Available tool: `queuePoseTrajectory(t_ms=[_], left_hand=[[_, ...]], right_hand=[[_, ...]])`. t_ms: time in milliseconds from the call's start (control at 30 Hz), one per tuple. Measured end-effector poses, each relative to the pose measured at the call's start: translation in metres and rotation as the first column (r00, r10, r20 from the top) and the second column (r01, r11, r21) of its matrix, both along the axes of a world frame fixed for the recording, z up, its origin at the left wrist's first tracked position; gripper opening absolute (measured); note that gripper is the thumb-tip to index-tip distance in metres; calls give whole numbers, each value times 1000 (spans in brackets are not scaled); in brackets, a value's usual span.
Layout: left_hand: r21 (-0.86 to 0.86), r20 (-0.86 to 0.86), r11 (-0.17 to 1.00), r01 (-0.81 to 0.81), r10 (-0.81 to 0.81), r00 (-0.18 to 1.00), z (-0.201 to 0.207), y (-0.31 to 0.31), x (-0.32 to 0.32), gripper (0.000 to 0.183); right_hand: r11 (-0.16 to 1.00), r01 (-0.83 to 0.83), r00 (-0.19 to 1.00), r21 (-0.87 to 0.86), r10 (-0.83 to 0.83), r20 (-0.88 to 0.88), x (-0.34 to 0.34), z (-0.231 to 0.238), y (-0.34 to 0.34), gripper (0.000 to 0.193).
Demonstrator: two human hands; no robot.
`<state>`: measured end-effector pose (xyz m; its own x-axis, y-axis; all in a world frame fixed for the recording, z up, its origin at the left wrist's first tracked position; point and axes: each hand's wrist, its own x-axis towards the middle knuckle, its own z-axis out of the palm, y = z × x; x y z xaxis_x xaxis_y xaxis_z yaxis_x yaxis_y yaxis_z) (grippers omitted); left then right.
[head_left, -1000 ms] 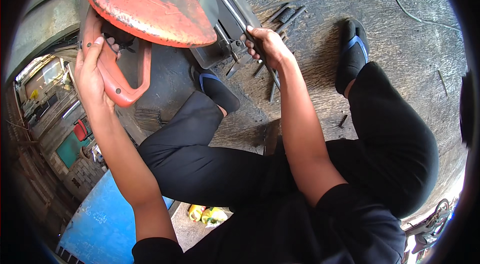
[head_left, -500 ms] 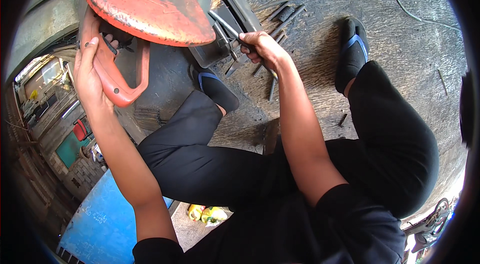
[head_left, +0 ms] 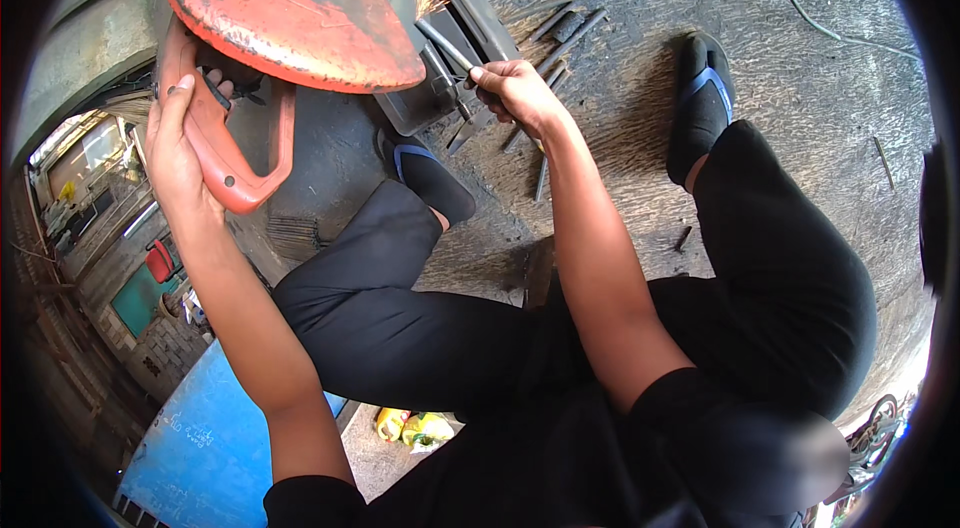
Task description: The person uses a circular saw to cut a metal rod, then picks up and checks another metal rod before setting it down.
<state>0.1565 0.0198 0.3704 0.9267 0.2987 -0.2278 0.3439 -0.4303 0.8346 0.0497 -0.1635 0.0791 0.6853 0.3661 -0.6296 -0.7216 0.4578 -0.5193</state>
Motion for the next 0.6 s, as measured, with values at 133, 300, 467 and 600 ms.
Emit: queuePoseTrajectory(t_ms=[133,300,467,600], left_hand=[[14,6,1000,12,-12,1000,0,-1,0,52],[-10,85,1000,4,-4,996,-1,-3,0,43],[4,31,999,48,-48,998,-2,-1,1,51],[8,6,1000,2,-2,1000,-1,1,1,51]], right_hand=[[999,8,1000,-33,-8,16,1,2,-1,24],[975,8,994,-221,17,111,1,3,-2,25],[934,32,980,-355,41,195,1,4,0,27],[884,52,971,-465,65,232,2,6,2,28]])
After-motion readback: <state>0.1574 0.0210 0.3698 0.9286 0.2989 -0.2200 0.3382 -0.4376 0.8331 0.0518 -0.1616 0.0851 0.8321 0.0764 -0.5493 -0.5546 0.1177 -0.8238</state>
